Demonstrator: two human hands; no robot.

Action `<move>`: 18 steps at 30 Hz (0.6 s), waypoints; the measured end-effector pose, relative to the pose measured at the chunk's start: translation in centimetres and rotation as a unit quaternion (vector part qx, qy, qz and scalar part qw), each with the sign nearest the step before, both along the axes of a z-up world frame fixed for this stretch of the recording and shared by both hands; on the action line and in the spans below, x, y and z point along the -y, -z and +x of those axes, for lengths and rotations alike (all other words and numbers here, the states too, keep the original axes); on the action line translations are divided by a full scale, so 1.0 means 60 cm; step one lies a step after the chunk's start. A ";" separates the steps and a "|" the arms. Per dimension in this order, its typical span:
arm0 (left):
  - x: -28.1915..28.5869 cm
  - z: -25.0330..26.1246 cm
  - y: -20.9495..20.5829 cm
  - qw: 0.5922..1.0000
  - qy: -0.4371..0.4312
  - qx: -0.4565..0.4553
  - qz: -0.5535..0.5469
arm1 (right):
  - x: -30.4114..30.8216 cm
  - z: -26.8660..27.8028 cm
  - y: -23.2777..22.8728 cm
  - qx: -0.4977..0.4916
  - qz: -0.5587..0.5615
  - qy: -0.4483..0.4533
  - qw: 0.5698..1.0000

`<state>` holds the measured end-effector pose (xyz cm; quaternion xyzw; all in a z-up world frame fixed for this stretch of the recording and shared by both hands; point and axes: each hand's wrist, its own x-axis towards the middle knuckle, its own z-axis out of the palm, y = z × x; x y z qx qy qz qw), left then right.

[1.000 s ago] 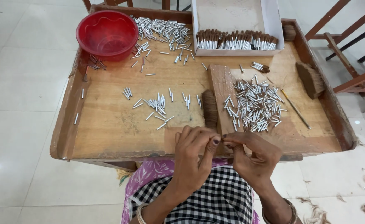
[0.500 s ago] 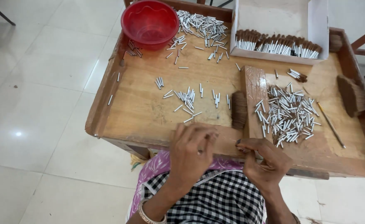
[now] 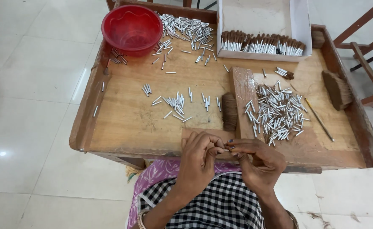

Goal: Assembling small brushes by inserting ferrules onto bristles.

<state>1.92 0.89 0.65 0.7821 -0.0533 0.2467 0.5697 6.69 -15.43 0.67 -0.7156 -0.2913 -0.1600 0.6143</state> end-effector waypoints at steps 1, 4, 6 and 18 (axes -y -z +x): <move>0.001 -0.001 -0.001 1.000 0.001 0.001 0.001 | 0.000 -0.003 -0.006 0.001 0.001 0.001 1.000; 0.005 -0.002 -0.002 1.000 -0.001 0.007 0.008 | -0.002 -0.012 -0.025 0.044 -0.046 0.042 0.997; 0.006 -0.004 -0.002 0.999 -0.017 0.011 0.043 | -0.005 -0.021 -0.038 0.139 -0.134 0.112 0.975; 0.018 -0.006 0.009 0.973 -0.141 0.069 0.168 | 0.003 -0.027 -0.068 0.151 -0.215 0.086 0.961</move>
